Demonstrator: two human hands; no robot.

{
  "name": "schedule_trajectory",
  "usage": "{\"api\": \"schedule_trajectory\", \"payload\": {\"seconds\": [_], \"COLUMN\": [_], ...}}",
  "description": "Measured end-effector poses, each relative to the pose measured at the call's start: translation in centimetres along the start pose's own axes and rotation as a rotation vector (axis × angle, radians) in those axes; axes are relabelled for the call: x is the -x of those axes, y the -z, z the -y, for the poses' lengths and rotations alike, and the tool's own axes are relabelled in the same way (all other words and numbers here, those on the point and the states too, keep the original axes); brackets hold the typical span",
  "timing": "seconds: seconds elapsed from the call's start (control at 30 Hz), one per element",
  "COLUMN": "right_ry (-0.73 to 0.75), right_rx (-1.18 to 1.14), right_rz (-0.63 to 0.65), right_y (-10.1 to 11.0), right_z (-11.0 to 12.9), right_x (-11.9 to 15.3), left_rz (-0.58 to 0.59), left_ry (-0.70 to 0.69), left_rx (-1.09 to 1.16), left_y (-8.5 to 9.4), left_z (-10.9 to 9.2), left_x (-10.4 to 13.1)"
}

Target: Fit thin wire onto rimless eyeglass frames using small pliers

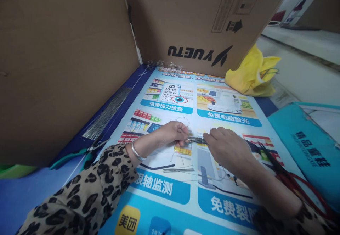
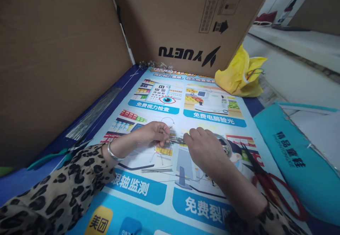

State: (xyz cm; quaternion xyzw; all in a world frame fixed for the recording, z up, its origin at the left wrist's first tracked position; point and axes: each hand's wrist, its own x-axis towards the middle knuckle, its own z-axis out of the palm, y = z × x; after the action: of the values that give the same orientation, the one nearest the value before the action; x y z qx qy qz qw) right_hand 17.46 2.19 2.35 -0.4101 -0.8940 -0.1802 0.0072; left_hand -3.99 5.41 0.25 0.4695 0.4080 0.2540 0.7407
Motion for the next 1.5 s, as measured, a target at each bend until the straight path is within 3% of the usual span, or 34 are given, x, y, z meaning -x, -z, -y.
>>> {"api": "schedule_trajectory", "payload": {"seconds": [0.57, 1.5], "right_ry": [-0.005, -0.017], "right_rx": [0.137, 0.155], "right_rz": [-0.038, 0.043], "right_y": [0.7, -0.1], "right_z": [1.2, 1.4], "right_x": [0.3, 0.3], "left_rz": [-0.046, -0.108], "left_ry": [0.036, 0.034], "left_rx": [0.005, 0.013], "left_y": [-0.4, -0.8], "left_z": [-0.1, -0.3], "left_x": [-0.1, 0.2]}}
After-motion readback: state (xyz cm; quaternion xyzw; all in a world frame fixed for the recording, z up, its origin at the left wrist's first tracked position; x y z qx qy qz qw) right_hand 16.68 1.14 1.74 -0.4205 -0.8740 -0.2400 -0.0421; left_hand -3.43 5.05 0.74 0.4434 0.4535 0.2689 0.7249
